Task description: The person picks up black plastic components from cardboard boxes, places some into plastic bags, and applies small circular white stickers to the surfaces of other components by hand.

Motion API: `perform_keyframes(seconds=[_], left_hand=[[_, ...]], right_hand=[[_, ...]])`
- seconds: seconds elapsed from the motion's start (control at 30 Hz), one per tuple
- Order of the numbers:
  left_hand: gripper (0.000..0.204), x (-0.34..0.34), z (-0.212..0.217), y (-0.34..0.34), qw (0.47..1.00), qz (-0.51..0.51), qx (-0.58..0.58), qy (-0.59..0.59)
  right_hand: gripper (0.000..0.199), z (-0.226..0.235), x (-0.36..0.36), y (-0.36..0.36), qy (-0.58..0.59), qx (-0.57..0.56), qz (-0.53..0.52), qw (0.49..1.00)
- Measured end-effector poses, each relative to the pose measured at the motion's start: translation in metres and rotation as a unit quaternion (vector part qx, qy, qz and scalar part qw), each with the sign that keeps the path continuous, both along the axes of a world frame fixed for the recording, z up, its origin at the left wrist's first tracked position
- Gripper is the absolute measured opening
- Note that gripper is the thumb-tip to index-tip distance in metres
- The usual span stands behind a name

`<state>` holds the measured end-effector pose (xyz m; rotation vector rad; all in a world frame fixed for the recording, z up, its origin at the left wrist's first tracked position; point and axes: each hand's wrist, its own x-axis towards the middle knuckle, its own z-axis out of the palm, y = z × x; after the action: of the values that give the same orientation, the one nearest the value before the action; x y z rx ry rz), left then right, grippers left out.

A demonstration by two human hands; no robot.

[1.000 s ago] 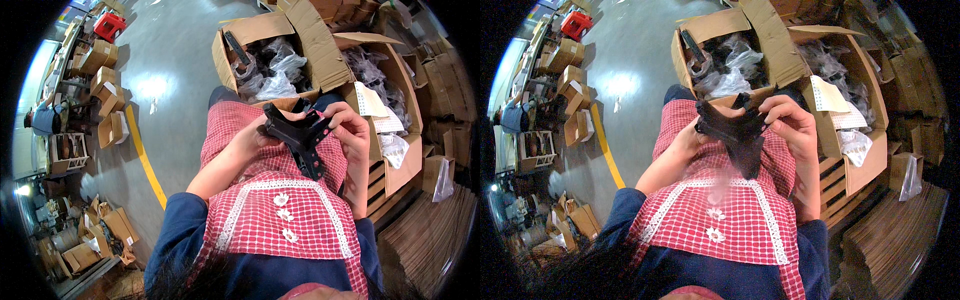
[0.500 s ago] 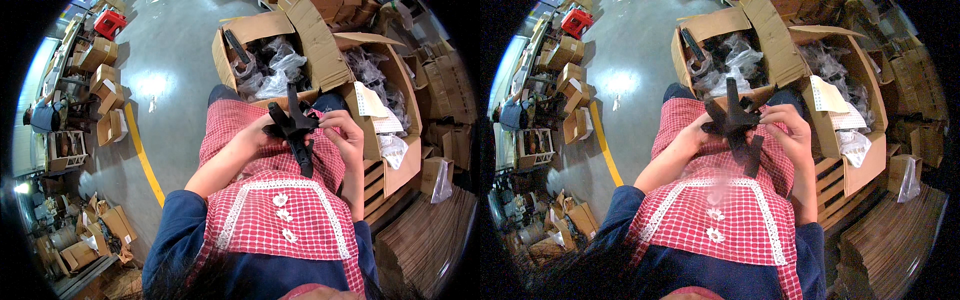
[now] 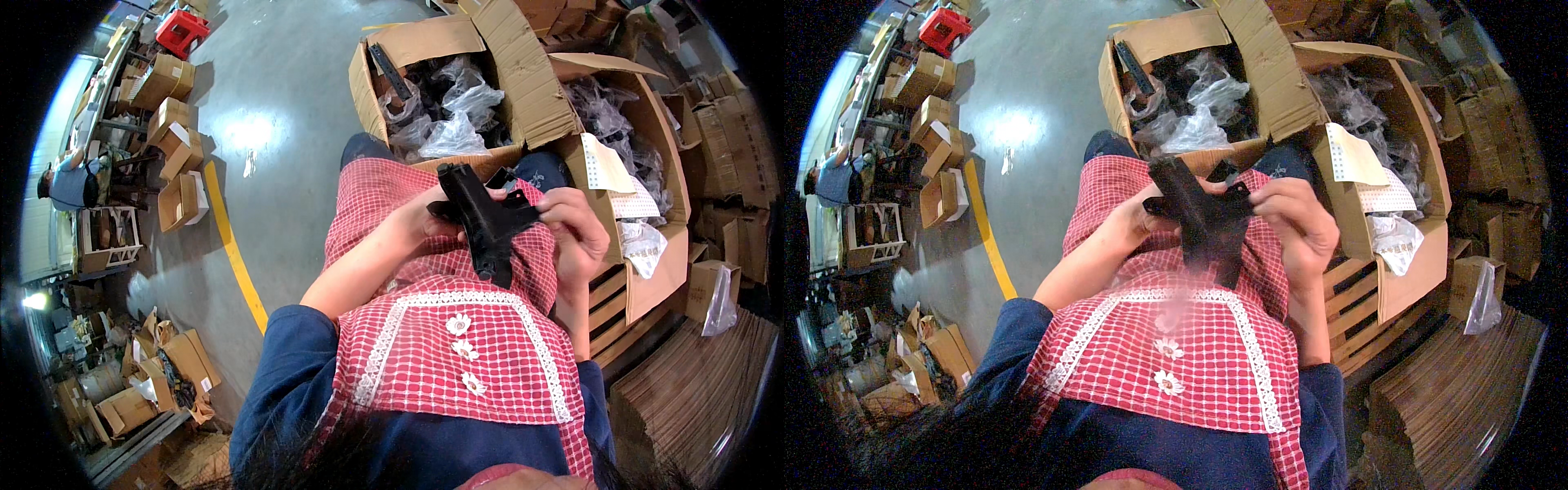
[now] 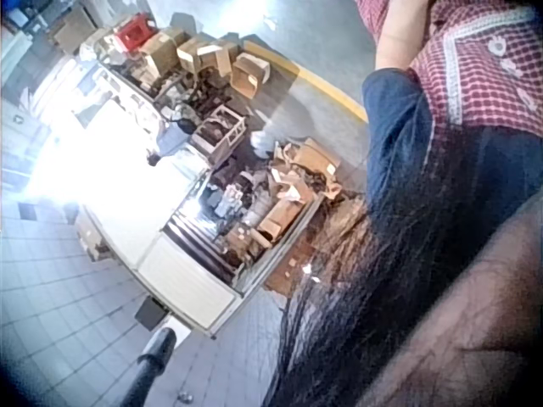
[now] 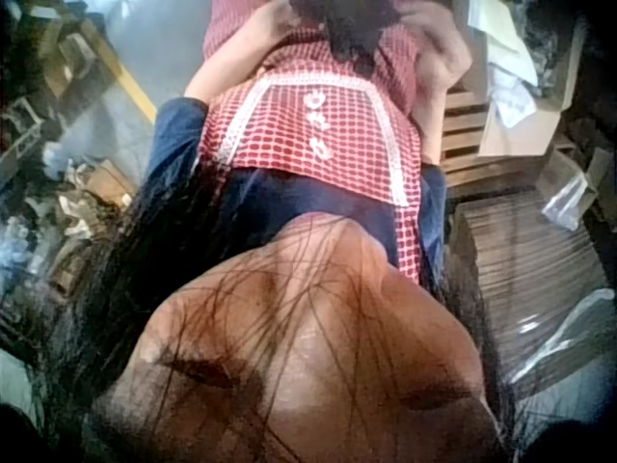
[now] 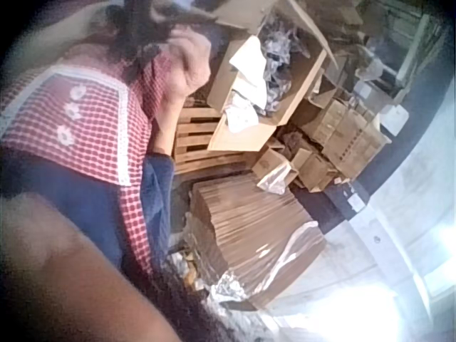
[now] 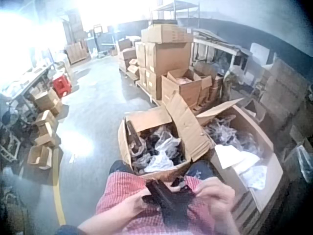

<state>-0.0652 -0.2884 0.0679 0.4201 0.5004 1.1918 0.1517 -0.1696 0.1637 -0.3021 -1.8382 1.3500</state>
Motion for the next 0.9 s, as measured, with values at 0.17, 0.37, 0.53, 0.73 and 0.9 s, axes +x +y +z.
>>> perform_keyframes(seconds=[0.17, 0.37, 0.53, 0.73, 0.9], left_hand=[[0.036, 0.006, 0.023, 0.001, 0.999, 0.004, -0.028, 0.029], [0.031, 0.008, 0.005, 0.012, 0.998, -0.055, -0.017, -0.038], [0.033, 0.012, -0.030, 0.013, 0.994, -0.046, -0.098, 0.018], [0.041, 0.017, 0.056, 0.000, 0.990, 0.018, -0.075, 0.122], [0.041, 0.021, 0.009, 0.008, 0.988, 0.028, 0.019, 0.152]], right_hand=[[0.022, 0.010, -0.006, 0.020, -0.115, 0.144, 0.114, 0.976], [0.051, 0.017, -0.022, 0.012, -0.247, 0.087, 0.159, 0.952], [0.082, 0.015, -0.034, 0.015, -0.289, -0.028, 0.185, 0.939], [0.093, 0.012, -0.031, 0.015, -0.261, -0.189, 0.132, 0.937], [0.074, -0.003, -0.036, 0.013, -0.251, -0.173, 0.157, 0.939]])
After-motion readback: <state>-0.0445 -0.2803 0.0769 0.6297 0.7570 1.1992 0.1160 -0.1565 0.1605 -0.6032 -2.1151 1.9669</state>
